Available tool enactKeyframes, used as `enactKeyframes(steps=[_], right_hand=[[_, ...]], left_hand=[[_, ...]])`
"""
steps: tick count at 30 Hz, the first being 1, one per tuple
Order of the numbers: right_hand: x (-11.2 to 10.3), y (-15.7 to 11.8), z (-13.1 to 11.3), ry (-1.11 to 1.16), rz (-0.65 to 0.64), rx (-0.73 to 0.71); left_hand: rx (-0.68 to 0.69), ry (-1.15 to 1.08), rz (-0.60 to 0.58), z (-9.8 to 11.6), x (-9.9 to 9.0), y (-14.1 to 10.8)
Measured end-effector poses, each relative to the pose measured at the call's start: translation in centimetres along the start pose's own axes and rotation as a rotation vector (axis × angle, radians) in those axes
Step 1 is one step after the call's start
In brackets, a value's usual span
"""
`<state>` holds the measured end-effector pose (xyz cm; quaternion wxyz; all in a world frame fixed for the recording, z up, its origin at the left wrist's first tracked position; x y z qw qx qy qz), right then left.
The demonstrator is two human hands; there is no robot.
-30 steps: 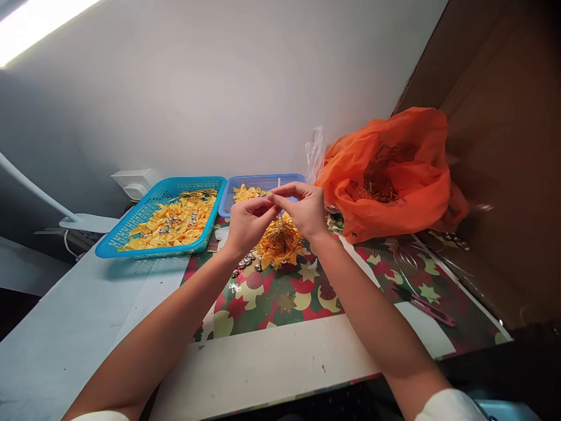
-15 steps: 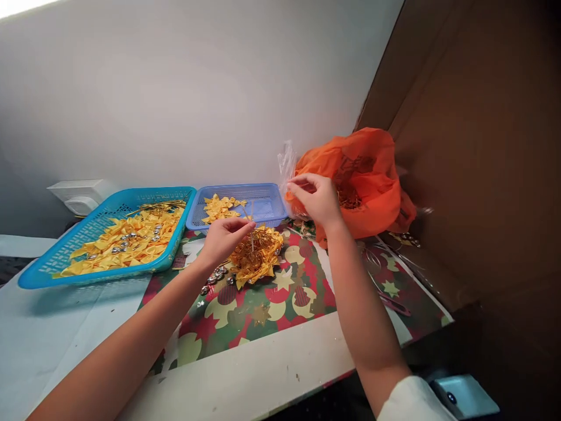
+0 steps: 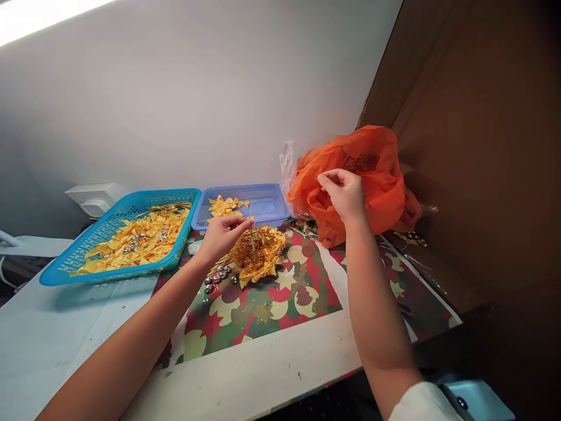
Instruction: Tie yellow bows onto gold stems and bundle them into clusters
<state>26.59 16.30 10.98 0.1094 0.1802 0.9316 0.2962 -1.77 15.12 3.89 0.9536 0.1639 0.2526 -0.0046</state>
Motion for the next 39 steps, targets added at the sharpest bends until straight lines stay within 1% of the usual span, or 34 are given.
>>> enactKeyframes(steps=[4, 6, 9, 10, 12, 14, 18, 21, 23, 25, 27, 30, 33, 36, 39], right_hand=[[2.1, -1.1, -0.9, -0.082, -0.204, 0.002], [4.2, -2.2, -1.1, -0.096, -0.377, 0.016], [8.0, -4.6, -0.8, -0.112, -0.705, 0.059], [9.0, -5.3, -0.5, -0.128, -0.786, 0.071], [10.4, -6.2, 0.1, -0.144, -0.853, 0.084], [11.1, -6.4, 0.6, -0.11, -0.819, 0.101], [11.8, -6.2, 1.6, 0.075, -0.684, 0.165], [12.5, -6.5, 2.2, 0.212, -0.64, 0.205], [12.7, -6.6, 2.5, 0.301, -0.627, 0.228], [12.7, -6.7, 2.6, 0.369, -0.657, 0.239], [12.6, -6.9, 2.7, 0.374, -0.729, 0.241], [12.5, -7.3, 2.9, 0.264, -0.845, 0.227], [12.5, -7.5, 3.2, 0.148, -0.903, 0.172], [12.3, -7.3, 3.5, 0.116, -0.906, 0.149], [12.4, -6.9, 4.0, 0.181, -0.816, 0.166]], left_hand=[[-0.014, -0.055, -0.043, 0.7, -0.1, 0.0], [-0.045, -0.097, -0.073, 0.9, 0.0, -0.1], [-0.077, -0.172, -0.109, 1.2, 0.1, -0.2], [-0.077, -0.194, -0.119, 1.3, 0.1, -0.2], [-0.083, -0.229, -0.149, 1.4, 0.2, -0.3], [-0.103, -0.24, -0.184, 1.4, 0.4, -0.3], [-0.167, -0.249, -0.26, 0.9, 0.8, -0.4], [-0.199, -0.285, -0.294, 0.7, 1.1, -0.5], [-0.211, -0.308, -0.289, 0.4, 1.2, -0.4], [-0.226, -0.336, -0.281, 0.0, 1.2, -0.2], [-0.241, -0.357, -0.268, -0.4, 1.2, 0.0], [-0.253, -0.354, -0.246, -0.8, 1.0, 0.2], [-0.248, -0.317, -0.233, -0.6, 0.5, 0.1], [-0.18, -0.151, -0.214, 0.3, -0.3, 0.0], [-0.011, 0.082, -0.174, 1.7, -0.8, -0.2]])
Point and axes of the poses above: each hand's wrist, its own y-axis towards the middle knuckle, its own x-axis out of the palm, z = x × y, the point moved 5 cm from there along y, towards the middle knuckle
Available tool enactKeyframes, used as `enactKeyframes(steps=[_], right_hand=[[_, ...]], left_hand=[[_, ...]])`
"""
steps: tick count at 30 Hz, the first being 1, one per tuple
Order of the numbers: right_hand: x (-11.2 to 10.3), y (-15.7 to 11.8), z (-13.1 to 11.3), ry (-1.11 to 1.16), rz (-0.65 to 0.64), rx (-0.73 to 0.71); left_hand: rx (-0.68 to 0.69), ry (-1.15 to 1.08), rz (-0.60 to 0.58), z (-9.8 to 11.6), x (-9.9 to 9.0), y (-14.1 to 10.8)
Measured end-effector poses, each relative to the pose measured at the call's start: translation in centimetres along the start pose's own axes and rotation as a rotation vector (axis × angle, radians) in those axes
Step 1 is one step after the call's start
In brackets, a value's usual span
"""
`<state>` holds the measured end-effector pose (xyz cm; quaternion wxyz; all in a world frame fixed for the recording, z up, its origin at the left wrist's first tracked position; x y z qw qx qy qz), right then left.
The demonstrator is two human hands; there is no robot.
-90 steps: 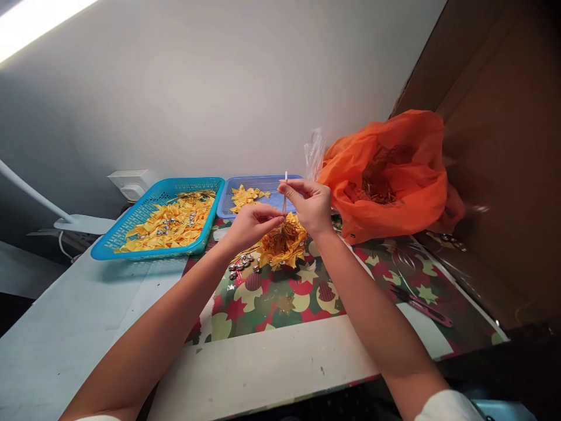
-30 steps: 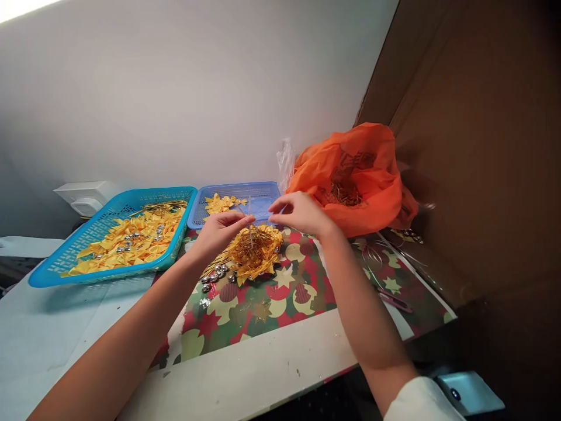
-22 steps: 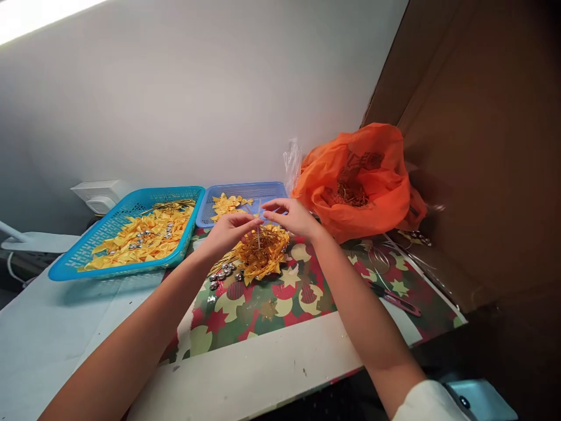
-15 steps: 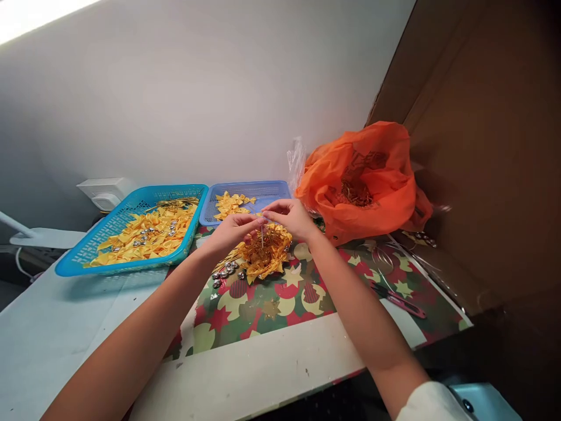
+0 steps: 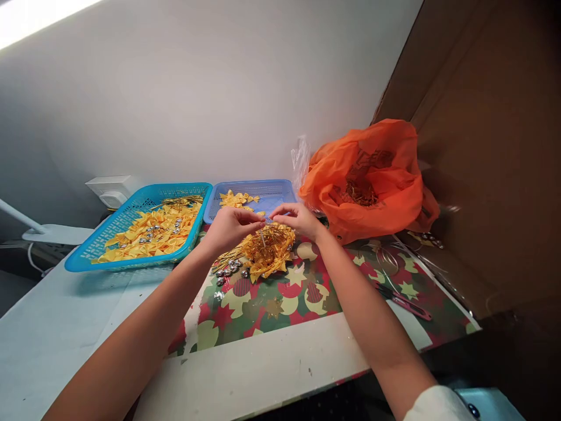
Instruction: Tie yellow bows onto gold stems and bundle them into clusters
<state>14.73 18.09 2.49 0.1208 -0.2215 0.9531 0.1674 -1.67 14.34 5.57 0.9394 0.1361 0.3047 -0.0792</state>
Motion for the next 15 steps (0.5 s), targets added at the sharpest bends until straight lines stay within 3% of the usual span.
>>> enactKeyframes(steps=[3, 8, 11, 15], right_hand=[[0.6, 0.5, 0.6, 0.011, 0.03, -0.019], [2.1, 0.5, 0.8, -0.044, -0.064, -0.002], [2.3, 0.3, 0.6, -0.072, -0.092, -0.001], [2.1, 0.2, 0.5, -0.094, -0.013, -0.015]], left_hand=[[0.177, 0.244, 0.062, 1.2, -0.2, -0.4], [0.455, 0.692, 0.109, 2.3, 0.3, -0.9], [0.571, 0.839, 0.139, 2.2, 0.6, -1.0], [0.687, 0.919, 0.159, 2.0, 1.0, -1.2]])
Point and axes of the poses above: each hand's wrist, its own y-axis towards the middle knuckle, its own x-axis out of the palm, z = x × y, the point moved 5 cm from there along y, towards the middle knuckle
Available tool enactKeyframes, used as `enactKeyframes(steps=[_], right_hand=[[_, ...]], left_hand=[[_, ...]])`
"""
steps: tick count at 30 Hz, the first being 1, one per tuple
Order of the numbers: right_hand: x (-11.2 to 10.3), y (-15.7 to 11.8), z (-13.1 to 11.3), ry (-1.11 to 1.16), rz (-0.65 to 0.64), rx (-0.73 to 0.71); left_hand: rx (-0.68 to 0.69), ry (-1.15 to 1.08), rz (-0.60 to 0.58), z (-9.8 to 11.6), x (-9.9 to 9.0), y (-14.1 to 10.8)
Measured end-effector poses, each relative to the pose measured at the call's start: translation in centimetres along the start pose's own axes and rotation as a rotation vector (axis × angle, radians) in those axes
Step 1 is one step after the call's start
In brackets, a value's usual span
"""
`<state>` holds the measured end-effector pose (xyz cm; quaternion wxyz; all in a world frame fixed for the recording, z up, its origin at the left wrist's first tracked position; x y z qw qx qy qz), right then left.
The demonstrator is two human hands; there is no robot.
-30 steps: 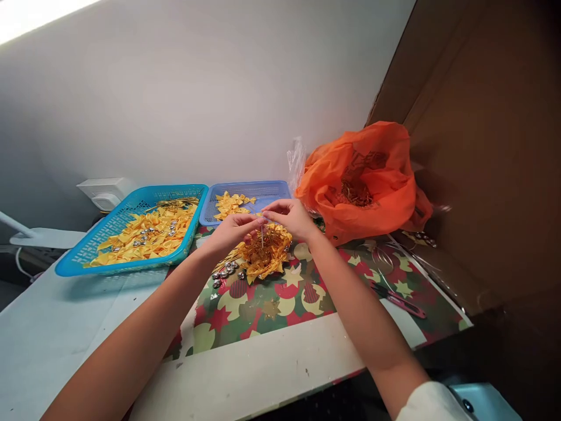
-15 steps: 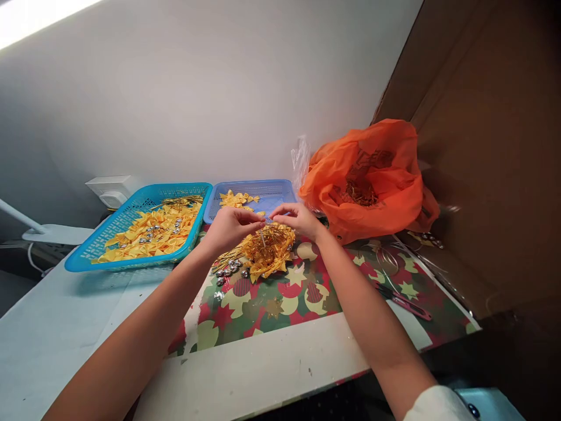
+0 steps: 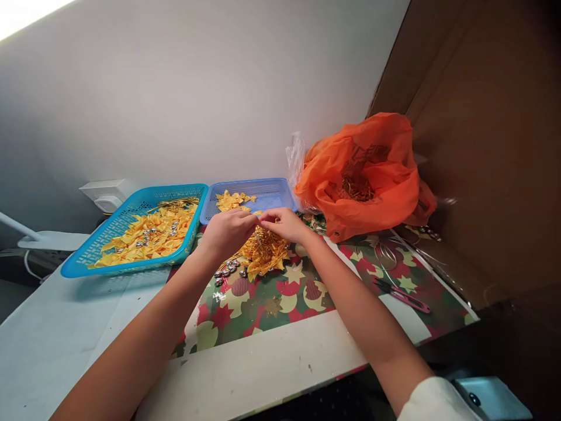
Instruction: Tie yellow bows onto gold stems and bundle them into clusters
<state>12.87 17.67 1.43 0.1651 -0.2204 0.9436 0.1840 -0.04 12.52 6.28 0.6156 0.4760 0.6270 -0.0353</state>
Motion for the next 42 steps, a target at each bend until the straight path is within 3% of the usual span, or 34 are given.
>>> enactKeyframes(steps=[6, 13, 17, 24, 27, 31, 37, 42], right_hand=[[0.2, 0.0, 0.3, -0.002, 0.101, 0.045], [-0.4, -0.2, -0.3, -0.218, 0.29, 0.067], [0.1, 0.0, -0.8, -0.263, 0.186, 0.047], [0.5, 0.5, 0.1, 0.196, -0.105, 0.063], [0.4, 0.7, 0.3, 0.233, -0.105, 0.065], [0.5, 0.7, 0.3, 0.231, -0.097, 0.078], [0.0, 0.1, -0.2, -0.016, 0.049, 0.039], [0.1, 0.1, -0.2, -0.085, 0.024, 0.042]], left_hand=[[0.066, -0.068, 0.082, 0.2, 0.0, -0.3], [-0.078, -0.252, 0.08, -0.7, 0.8, -0.5], [-0.096, -0.282, 0.094, -0.9, 0.9, -0.7], [0.003, -0.146, 0.134, -0.9, 0.5, -1.0], [0.076, -0.126, 0.174, -0.8, 0.3, -1.1], [0.078, -0.16, 0.148, -0.9, 0.5, -1.1], [0.084, -0.165, 0.137, -0.9, 0.5, -1.2], [0.101, -0.18, 0.108, -1.0, 0.8, -1.2]])
Point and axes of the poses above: each hand's wrist, its own y-axis towards the middle knuckle, its own x-axis out of the palm, z = x × y, the point moved 5 cm from there along y, towards the middle knuckle
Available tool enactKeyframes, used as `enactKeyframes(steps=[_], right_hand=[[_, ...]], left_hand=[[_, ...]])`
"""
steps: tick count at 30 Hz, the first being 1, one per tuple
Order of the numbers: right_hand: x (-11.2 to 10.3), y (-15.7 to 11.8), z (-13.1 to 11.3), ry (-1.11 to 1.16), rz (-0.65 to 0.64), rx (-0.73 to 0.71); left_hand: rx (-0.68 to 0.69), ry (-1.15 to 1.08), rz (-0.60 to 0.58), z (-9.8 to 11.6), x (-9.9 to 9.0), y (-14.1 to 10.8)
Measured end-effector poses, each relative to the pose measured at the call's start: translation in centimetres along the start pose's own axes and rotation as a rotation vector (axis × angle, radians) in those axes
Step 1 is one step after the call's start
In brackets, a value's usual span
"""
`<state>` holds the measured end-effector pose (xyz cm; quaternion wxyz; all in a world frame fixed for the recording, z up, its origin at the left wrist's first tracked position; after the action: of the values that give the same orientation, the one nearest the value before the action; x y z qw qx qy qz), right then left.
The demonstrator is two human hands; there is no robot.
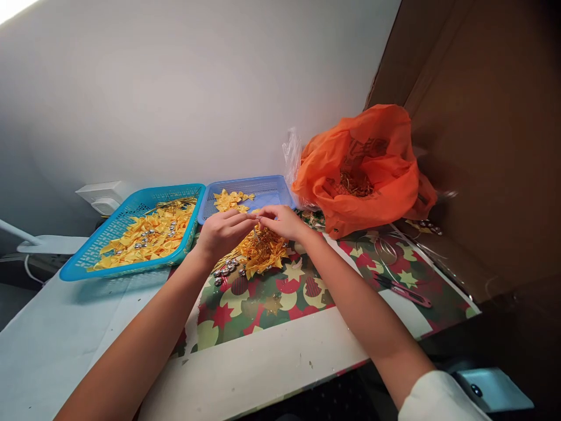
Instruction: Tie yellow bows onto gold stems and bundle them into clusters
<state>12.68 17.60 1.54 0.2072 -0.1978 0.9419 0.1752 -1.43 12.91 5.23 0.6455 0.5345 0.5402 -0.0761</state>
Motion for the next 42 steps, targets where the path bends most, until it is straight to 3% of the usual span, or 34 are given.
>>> enactKeyframes(steps=[6, 13, 20, 22, 25, 31, 36, 42], right_hand=[[0.2, 0.4, 0.1, 0.168, -0.056, 0.022], [0.6, 0.4, 0.2, 0.214, -0.099, 0.021], [-1.0, 0.1, -0.6, -0.102, 0.071, -0.114], [-1.9, 0.1, -1.1, -0.235, 0.118, -0.154], [-3.1, 0.0, -1.5, -0.371, 0.108, -0.166], [-5.1, -1.2, -0.1, -0.747, -0.024, 0.074], [-6.1, -2.9, -1.2, -0.972, -0.121, 0.177], [-5.2, -4.4, -2.7, -1.104, -0.204, 0.188]], left_hand=[[0.002, -0.043, 0.018, 0.0, 0.1, -0.1], [-0.027, -0.003, -0.019, -0.2, 0.4, -0.1], [-0.058, -0.092, -0.013, 0.1, 0.2, 0.2], [-0.135, -0.114, 0.045, 0.2, -0.2, 0.6], [-0.406, -0.139, 0.124, -0.1, -1.1, 0.7], [-0.973, -0.314, -0.123, -0.9, -1.6, -2.7], [-1.059, -0.232, -0.195, -0.6, -1.9, -5.5], [-1.094, -0.256, -0.232, 0.0, -1.2, -6.4]])
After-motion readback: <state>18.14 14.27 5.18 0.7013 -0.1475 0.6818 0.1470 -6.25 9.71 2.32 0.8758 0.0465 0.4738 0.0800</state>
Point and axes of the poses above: each hand's wrist, its own y-axis towards the middle knuckle, its own x-axis out of the palm, z = x × y, the point moved 5 cm from there along y, towards the middle knuckle
